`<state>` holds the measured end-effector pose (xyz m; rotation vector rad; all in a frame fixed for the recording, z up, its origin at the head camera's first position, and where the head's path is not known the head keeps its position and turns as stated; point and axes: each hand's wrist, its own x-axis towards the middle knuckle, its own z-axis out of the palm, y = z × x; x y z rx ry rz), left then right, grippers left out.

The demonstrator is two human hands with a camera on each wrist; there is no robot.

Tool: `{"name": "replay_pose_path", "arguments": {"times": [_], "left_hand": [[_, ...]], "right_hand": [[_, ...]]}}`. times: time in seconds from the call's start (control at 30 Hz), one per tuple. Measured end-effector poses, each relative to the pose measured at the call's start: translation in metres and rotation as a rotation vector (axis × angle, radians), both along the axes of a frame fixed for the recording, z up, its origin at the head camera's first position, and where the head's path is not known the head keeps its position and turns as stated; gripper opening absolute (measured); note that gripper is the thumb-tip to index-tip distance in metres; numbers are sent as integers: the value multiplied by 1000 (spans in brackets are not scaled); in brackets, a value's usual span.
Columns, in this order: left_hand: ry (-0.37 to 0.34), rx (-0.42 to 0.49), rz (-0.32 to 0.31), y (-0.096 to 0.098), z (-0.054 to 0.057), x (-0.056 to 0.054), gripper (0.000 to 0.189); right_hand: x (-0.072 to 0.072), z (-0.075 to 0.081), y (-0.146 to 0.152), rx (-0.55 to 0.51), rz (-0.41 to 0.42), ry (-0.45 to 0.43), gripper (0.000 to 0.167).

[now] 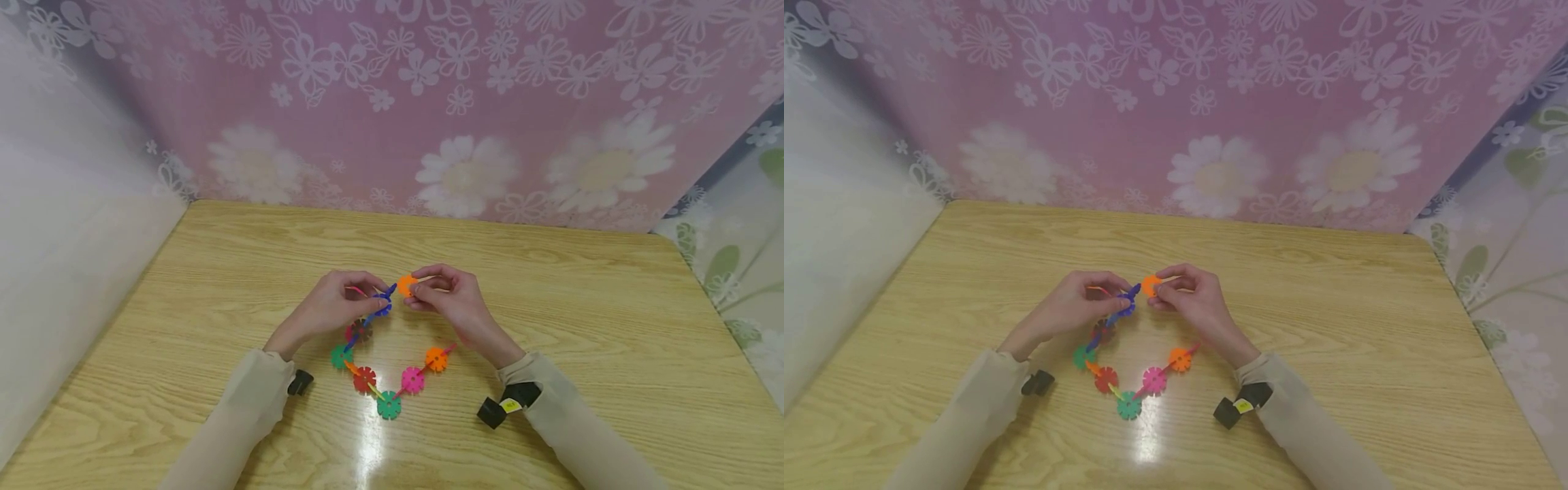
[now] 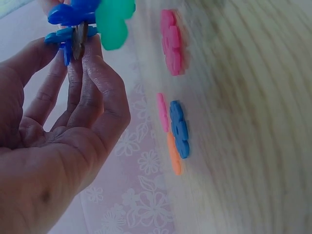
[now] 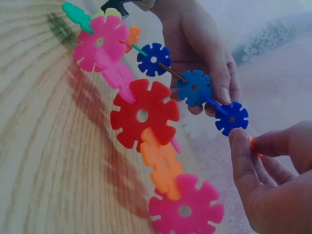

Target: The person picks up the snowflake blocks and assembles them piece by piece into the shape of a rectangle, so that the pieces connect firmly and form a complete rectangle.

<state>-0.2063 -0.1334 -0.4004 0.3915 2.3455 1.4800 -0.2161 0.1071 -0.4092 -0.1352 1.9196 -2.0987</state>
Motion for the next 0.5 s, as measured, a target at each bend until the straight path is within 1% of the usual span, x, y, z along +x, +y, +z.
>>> {"name": "replay_pose_path", "arguments": {"times": [0.27,0.5], "left_hand": [[-3,-3,-7,1,-1,-1,29],[17,-4,-9,-1,-1,-1,29]], "right_hand": [[0,1,-1,10,-6,-8,30],[0,2,-1,12,-6,-16,30]]}}
